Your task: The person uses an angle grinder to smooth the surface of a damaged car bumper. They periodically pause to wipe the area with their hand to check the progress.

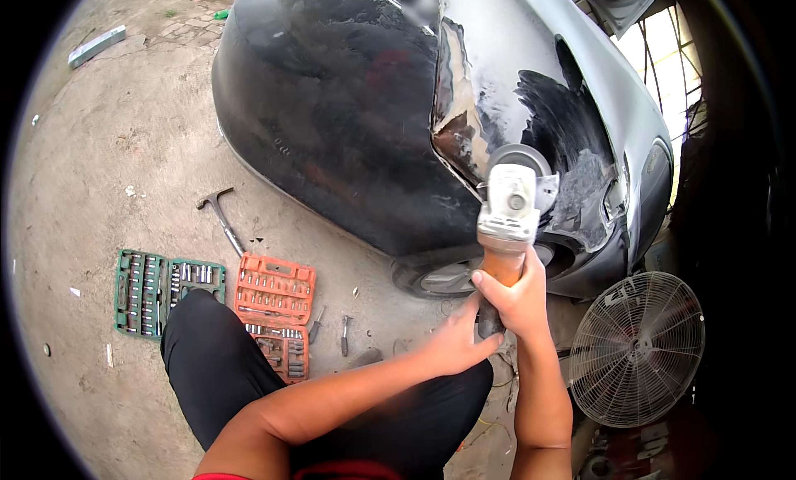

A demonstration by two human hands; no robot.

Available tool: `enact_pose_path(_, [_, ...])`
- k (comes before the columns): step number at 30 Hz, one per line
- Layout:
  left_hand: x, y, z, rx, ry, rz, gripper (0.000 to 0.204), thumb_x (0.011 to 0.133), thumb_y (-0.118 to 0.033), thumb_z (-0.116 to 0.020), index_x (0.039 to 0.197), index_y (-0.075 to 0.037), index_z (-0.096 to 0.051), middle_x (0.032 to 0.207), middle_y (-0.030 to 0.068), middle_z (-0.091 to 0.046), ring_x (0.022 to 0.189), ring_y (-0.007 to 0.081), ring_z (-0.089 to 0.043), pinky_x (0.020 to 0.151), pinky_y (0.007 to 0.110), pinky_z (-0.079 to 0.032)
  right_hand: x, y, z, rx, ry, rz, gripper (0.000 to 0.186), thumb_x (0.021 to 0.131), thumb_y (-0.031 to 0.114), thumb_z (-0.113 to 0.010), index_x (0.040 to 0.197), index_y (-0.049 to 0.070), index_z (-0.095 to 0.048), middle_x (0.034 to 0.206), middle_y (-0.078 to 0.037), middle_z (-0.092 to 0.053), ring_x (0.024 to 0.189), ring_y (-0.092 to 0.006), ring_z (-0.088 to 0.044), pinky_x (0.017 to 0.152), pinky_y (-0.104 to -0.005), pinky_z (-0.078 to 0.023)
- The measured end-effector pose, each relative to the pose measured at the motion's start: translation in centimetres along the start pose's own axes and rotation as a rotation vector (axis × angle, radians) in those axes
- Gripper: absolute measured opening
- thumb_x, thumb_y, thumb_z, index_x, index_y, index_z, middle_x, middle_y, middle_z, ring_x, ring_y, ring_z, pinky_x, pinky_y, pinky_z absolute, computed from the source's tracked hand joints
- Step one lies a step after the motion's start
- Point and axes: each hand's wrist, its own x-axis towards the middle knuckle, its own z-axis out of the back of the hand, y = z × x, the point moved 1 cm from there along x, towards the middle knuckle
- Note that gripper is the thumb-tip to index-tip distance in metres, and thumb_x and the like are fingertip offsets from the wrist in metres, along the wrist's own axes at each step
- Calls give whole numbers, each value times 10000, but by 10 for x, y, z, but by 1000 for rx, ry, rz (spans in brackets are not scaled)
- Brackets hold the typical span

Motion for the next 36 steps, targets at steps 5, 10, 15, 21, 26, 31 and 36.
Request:
enact_pose_path(5, [30, 2, -4, -252, -120, 25, 635, 918, -238, -881, 1386, 60, -573, 1295, 196, -763, 1209, 269, -754, 1049, 414, -579, 32, 24, -19, -269, 94, 61, 595, 764, 267, -912, 1219, -27, -666, 1081, -209, -801, 1000, -354, -796, 899, -449, -593])
enact_pose_path(10, [40, -8, -6, -512, -71, -4, 498, 954, -150, -854, 1340, 66, -624, 1292, 165, -777, 1194, 220, -769, 1031, 376, -596, 47, 44, -7, -545, 169, 47, 594, 748, 318, -916, 1169, -5, -649, 1036, -266, -779, 1008, -481, -762, 875, -502, -590])
enact_pose_path(15, [49, -8, -11, -801, 33, -105, 349, 1060, -130, -756, 1327, 77, -668, 1310, 129, -761, 1243, 194, -718, 1090, 359, -557, 59, 64, 2, -729, 238, 35, 619, 742, 361, -914, 1173, 7, -646, 996, -272, -778, 979, -499, -753, 858, -536, -590])
enact_pose_path(21, [52, -22, -8, -843, 9, -115, 326, 1105, -171, -708, 1304, 87, -696, 1270, 95, -755, 1182, 155, -693, 1046, 348, -548, 68, 76, 5, -898, 286, 48, 627, 729, 378, -890, 1172, 11, -641, 938, -275, -774, 928, -504, -753, 834, -557, -594])
enact_pose_path(26, [53, -32, -2, -712, 0, -122, 339, 1110, -198, -700, 1300, 83, -695, 1217, 92, -763, 1112, 138, -683, 980, 335, -545, 72, 92, -3, -1031, 329, 1, 562, 736, 372, -849, 1116, 18, -636, 892, -262, -768, 892, -506, -752, 825, -582, -598])
enact_pose_path(31, [54, -34, -5, -733, 4, -70, 334, 1107, -199, -700, 1290, 80, -689, 1152, 78, -760, 1082, 131, -684, 951, 325, -551, 69, 89, -1, -1167, 322, 0, 524, 748, 363, -833, 1093, 26, -630, 874, -258, -763, 885, -502, -754, 827, -591, -603])
enact_pose_path(36, [56, -28, -10, -860, 120, 88, 331, 1109, -164, -677, 1340, 73, -659, 1220, 81, -728, 1174, 148, -681, 1009, 336, -562, 64, 83, 9, -1229, 343, -54, 529, 759, 370, -826, 1105, 24, -625, 875, -256, -764, 894, -497, -758, 835, -590, -603])
